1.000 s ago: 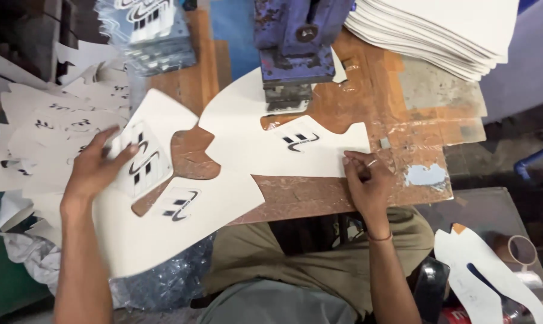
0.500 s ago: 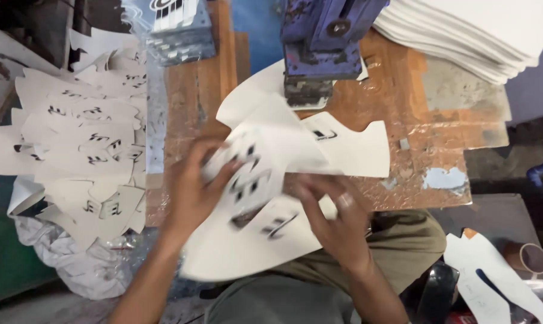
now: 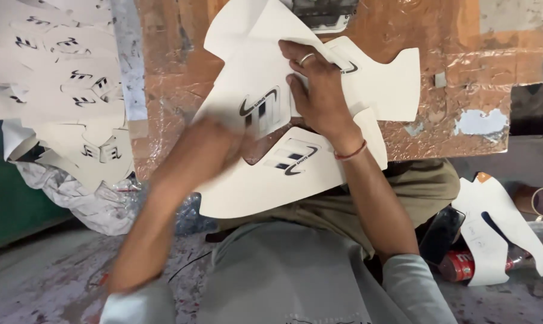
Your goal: Stamping logos onto shoe upper components using a manual press machine.
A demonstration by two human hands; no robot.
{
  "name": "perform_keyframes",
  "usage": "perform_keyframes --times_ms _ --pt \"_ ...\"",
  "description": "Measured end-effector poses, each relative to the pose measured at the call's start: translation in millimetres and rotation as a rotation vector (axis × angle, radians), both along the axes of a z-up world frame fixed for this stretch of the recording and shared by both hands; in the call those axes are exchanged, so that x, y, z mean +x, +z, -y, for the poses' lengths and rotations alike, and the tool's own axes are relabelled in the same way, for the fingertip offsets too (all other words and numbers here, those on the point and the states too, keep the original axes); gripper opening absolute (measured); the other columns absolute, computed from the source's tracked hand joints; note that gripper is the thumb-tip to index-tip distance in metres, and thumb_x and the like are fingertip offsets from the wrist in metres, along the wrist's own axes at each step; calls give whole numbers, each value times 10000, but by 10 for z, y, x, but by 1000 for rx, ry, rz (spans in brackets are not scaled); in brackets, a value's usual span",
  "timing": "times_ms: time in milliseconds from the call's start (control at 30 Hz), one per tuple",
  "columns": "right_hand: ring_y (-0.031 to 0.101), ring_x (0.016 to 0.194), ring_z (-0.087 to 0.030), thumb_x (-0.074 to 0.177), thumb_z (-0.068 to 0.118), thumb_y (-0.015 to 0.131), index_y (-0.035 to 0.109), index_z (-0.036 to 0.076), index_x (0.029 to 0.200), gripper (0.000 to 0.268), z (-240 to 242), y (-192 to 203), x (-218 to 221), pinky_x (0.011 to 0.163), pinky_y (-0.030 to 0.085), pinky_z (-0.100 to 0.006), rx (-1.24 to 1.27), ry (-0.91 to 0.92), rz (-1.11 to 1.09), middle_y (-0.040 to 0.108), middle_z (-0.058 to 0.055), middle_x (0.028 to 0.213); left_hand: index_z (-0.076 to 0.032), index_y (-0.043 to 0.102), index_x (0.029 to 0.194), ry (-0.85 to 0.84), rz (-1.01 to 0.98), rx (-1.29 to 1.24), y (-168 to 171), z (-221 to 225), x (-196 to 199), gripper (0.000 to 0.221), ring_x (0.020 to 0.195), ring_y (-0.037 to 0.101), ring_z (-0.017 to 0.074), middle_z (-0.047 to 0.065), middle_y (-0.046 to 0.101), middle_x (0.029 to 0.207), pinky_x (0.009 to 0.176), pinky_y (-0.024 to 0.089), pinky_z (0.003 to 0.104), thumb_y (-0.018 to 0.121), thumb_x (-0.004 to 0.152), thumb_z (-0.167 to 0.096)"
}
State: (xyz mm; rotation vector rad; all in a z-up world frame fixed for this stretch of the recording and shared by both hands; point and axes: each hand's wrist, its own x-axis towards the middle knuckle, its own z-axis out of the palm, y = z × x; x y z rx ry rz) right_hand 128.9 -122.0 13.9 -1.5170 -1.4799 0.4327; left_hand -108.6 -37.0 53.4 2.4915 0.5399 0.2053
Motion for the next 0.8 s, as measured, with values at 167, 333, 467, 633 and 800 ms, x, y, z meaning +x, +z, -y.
perform_keyframes --times_ms 167,333,467,633,800 --pt "712 1081 -309 947 -137 589 597 -57 1273 335 6 28 -27 961 610 -355 -15 -49 169 639 -153 1413 -182 759 977 104 -1112 -394 721 303 -779 319 744 725 312 160 722 727 808 555 467 614 1012 -464" --pt "722 984 -273 983 -37 621 548 -59 1323 348 463 298 -232 872 592 -363 -112 32 12 613 -165 1403 -150 736 973 72 -373 -146 544 555 -631 234 687 690 324 94 724 743 684 531 461 667 940 -371" --pt "656 1096 -400 849 -12 710 549 -52 1305 485 1028 838 -465 903 526 -467 47 155 30 671 -201 1182 -119 713 1078 89 217 -195 489 689 171 187 802 716 293 61 755 904 723 544 430 680 984 -277" --pt "658 692 -79 975 46 697 714 24 920 62 1930 337 528 576 517 -242 -199 -386 -270 720 -46 864 -132 545 1378 45 175 107 178 416 504 686 1278 441 407 204 511 1359 1035 342 579 779 828 -470" --pt "554 649 -27 971 114 828 760 13 992 124 1952 787 1481 577 406 -211 -315 -567 19 695 -26 774 -139 263 1568 344 -50 95 -271 -120 -269 1337 1513 100 411 258 222 1600 1206 70 607 870 499 -666"
